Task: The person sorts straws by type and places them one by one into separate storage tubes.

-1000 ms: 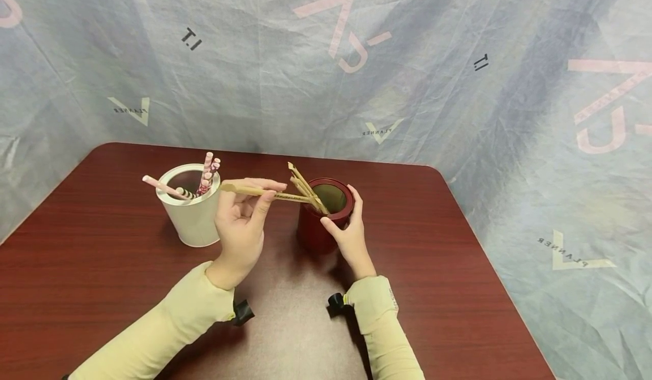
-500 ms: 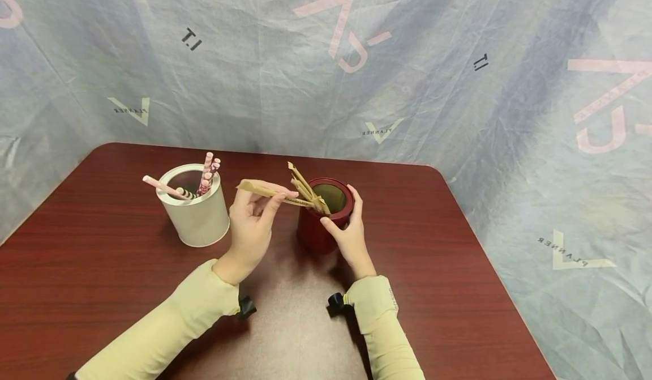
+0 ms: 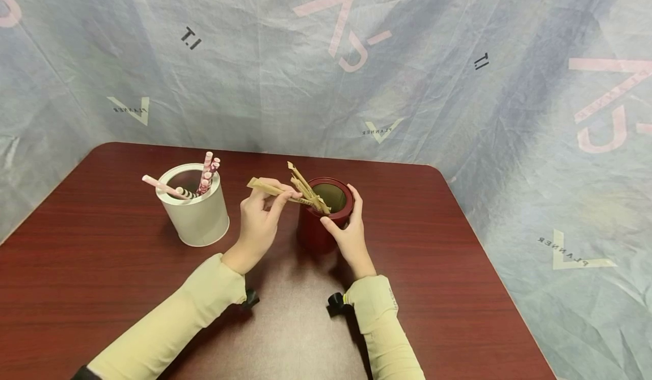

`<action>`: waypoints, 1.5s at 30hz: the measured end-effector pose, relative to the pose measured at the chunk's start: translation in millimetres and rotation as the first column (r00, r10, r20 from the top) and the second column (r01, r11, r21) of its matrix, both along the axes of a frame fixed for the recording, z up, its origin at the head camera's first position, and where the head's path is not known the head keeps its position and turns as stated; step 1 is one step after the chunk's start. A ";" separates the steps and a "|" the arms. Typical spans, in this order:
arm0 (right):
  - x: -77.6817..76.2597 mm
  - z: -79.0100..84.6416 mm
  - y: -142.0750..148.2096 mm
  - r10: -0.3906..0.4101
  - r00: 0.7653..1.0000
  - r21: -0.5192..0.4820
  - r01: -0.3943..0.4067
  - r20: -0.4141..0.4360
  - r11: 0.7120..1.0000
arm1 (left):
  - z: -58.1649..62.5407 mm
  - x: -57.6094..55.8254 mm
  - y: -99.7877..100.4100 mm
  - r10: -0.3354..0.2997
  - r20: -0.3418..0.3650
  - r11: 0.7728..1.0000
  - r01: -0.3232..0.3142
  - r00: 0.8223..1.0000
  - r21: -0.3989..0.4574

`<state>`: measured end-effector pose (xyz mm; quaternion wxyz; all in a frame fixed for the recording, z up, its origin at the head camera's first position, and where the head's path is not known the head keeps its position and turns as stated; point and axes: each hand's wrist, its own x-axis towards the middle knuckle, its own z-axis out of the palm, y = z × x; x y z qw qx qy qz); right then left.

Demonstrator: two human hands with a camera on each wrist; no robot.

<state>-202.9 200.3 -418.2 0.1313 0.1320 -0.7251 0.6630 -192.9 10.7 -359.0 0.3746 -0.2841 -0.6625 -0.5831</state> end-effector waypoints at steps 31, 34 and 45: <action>-0.3 0.4 -2.0 0.014 1.000 0.005 -0.014 -0.007 1.000 | -12.6 -18.4 13.8 0.210 -0.053 0.899 -0.214 0.976 -0.381; -0.3 0.4 -1.6 0.011 1.000 0.010 -0.011 -0.011 1.000 | -13.4 -19.8 14.5 0.204 -0.051 0.905 -0.208 0.978 -0.371; 0.6 -0.7 1.0 0.001 1.000 0.010 -0.001 0.002 1.000 | -14.4 -20.0 16.2 0.144 -0.012 0.913 -0.138 0.989 -0.385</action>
